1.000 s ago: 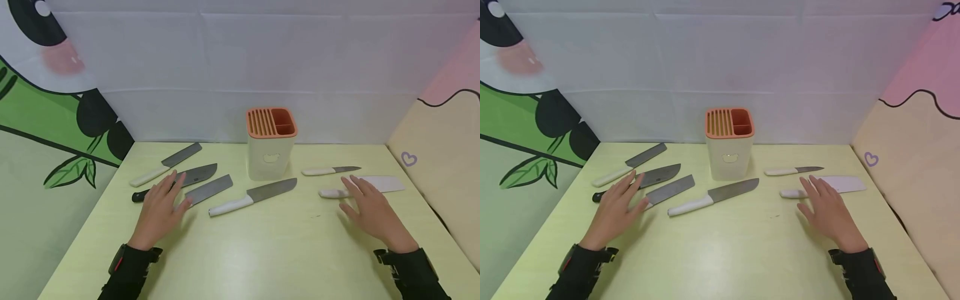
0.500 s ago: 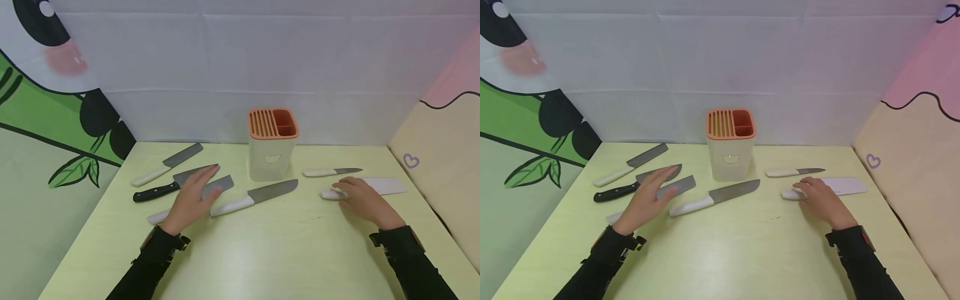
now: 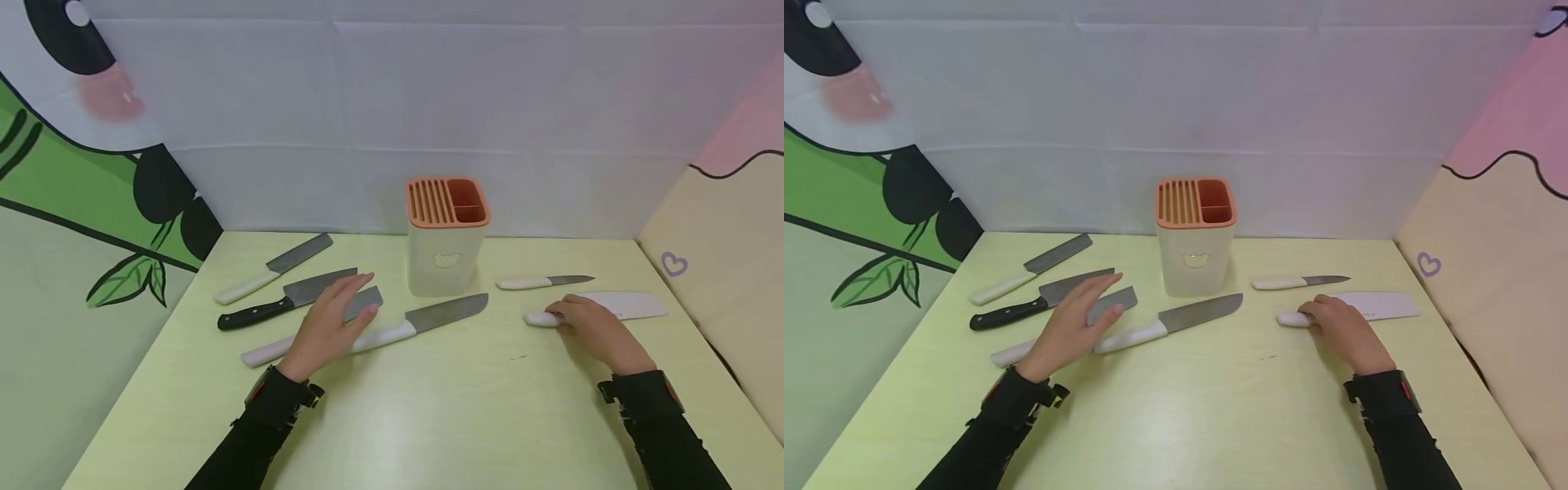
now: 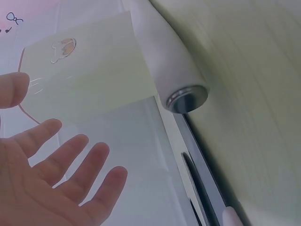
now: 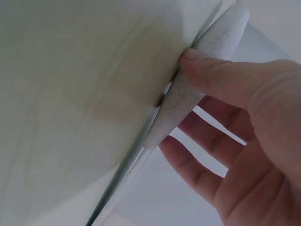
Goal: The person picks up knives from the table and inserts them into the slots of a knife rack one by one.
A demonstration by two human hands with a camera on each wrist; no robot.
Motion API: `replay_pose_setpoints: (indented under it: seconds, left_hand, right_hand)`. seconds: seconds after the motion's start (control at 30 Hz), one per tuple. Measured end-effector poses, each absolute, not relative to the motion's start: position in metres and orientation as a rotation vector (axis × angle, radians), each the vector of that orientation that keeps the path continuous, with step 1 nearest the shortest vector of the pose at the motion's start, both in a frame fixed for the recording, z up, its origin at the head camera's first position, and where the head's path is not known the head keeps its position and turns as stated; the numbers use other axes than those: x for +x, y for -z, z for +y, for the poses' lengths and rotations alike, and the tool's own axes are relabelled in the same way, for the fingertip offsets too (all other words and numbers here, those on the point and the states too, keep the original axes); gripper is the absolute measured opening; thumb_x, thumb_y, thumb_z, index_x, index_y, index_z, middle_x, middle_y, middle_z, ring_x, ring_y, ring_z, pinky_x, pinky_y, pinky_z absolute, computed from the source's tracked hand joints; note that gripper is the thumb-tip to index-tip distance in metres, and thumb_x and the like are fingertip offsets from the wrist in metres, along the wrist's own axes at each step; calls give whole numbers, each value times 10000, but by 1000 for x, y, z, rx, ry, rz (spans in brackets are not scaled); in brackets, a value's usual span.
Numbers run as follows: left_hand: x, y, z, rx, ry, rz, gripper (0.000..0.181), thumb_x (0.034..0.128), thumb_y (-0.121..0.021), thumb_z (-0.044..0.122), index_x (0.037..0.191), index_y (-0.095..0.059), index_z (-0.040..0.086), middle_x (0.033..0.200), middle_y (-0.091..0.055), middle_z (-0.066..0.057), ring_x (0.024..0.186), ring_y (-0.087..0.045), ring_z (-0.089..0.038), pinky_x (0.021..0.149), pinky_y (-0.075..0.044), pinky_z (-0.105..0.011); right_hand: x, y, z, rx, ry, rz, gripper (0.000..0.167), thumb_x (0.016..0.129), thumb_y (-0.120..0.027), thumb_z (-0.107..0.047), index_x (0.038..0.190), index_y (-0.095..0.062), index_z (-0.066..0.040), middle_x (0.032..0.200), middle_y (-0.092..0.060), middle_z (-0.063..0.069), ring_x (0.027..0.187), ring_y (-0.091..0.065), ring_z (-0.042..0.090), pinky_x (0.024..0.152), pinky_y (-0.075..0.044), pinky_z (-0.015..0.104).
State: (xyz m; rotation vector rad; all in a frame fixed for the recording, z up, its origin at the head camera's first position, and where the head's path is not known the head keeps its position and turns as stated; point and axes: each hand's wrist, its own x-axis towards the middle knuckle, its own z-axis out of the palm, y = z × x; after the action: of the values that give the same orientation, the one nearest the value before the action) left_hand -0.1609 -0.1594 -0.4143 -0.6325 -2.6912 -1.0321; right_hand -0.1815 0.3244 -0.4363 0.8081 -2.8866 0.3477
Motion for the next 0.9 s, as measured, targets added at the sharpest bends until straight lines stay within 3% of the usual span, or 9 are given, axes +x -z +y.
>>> replay_pose_setpoints:
  seconds: [0.43, 0.63, 0.77, 0.9]
  left_hand:
    - [-161, 401, -158, -680, 1040, -2629, 584, 1079, -636, 392, 1606, -487, 189, 1579, -517, -111, 1481, -467, -340, 1177, -406, -593]
    - [-166, 385, -153, -708, 1097, -2587, 593, 1081, -640, 368, 1622, -459, 207, 1572, -520, -73, 1410, -529, -297, 1143, -446, -541]
    - [-168, 375, -147, -709, 1132, -2568, 589, 1085, -628, 379, 1626, -453, 222, 1570, -522, -66, 1379, -547, -276, 1109, -471, -531]
    - [-168, 365, -141, -710, 1168, -2554, 589, 1095, -608, 380, 1638, -433, 233, 1569, -521, -90, 1384, -541, -280, 1108, -465, -540]
  right_hand:
    - [-158, 392, 312, 803, -391, -2739, 445, 870, -815, 72, 1294, -685, 35, 1128, -678, 172, 990, -683, 362, 816, -590, 521]
    - [-146, 355, 295, 847, -476, -2573, 495, 829, -851, 82, 1289, -683, 8, 1031, -674, 64, 847, -629, 172, 685, -514, 268]
    - [-137, 332, 278, 847, -614, -2547, 495, 853, -830, 90, 1311, -673, -13, 1052, -682, 39, 892, -691, 173, 806, -512, 88]
    - [-128, 313, 255, 857, -774, -2536, 474, 894, -792, 93, 1334, -668, -31, 1078, -685, 25, 953, -689, 152, 898, -508, 56]
